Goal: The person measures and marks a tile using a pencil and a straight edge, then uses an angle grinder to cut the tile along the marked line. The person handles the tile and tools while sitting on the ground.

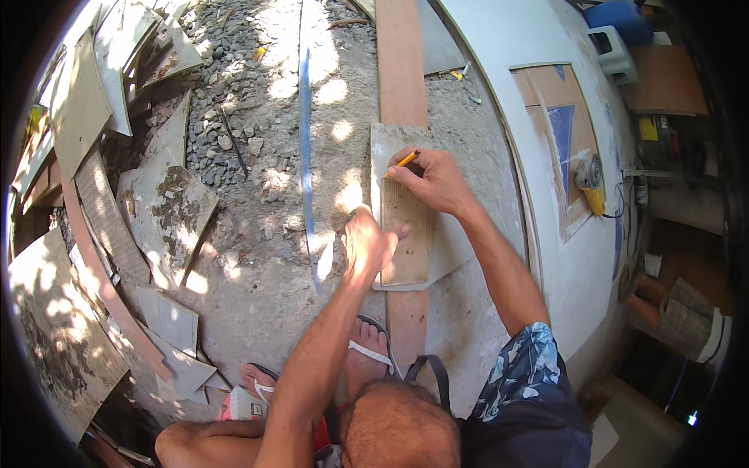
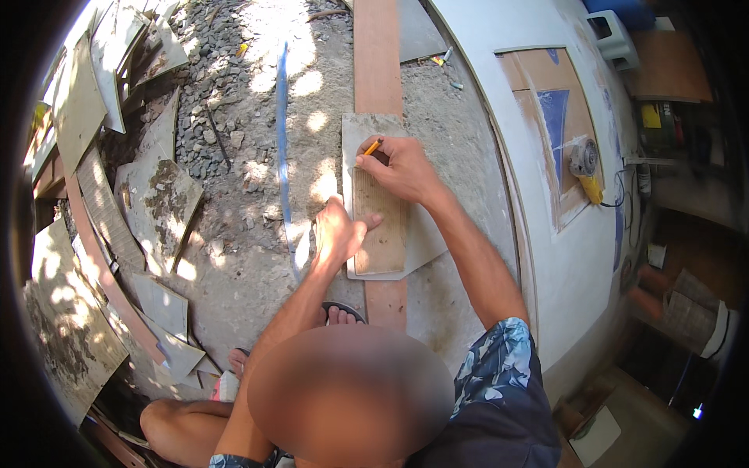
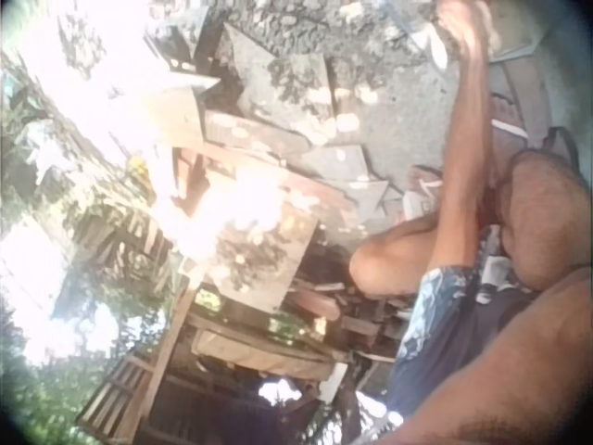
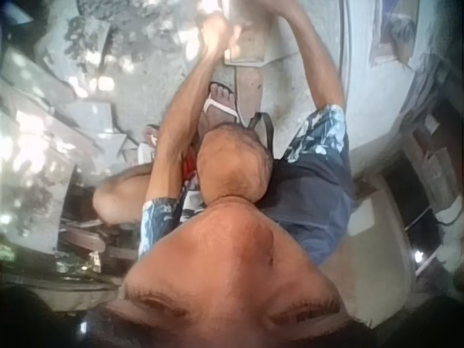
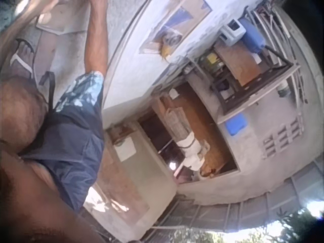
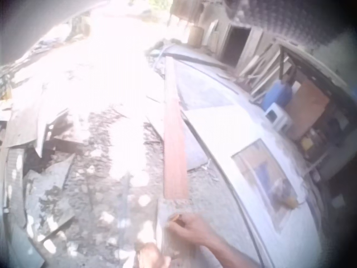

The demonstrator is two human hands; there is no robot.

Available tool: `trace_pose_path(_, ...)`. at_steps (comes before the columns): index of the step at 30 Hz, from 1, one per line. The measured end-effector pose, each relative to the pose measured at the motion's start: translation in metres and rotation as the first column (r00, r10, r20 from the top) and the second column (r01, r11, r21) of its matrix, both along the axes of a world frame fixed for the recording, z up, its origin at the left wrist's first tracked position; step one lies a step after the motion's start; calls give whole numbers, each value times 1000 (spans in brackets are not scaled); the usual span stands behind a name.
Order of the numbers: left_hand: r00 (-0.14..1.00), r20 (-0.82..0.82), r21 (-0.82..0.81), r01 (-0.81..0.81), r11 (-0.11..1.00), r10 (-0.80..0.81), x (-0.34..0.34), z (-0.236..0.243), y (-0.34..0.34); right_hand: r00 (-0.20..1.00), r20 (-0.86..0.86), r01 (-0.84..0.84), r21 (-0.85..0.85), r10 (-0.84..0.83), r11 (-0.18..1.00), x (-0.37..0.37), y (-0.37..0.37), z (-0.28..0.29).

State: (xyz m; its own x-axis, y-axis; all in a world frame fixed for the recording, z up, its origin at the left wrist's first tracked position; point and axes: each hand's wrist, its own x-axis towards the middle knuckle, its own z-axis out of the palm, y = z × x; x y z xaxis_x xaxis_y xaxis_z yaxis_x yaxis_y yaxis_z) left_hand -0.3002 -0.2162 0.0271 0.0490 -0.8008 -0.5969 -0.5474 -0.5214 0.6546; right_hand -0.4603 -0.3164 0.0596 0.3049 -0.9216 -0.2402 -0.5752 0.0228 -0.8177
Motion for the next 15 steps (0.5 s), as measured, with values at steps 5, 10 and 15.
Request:
trace_pose_path(5, 1000, -17, -7, -16, 1000, 16, 0, -3, 1, 984, -128, -129, -34, 123, 991, -16, -12, 8)
trace_pose_path(10, 999, 40, 22, -8, 1000, 7, -1, 7, -3, 915, -399, -110, -103, 60, 989, -113, -4, 28)
trace_pose_path(15, 1000, -11, 23, -9, 1000, 10, 3, -6, -2, 980, -170, 76, -168, -105, 983, -94, 16, 33)
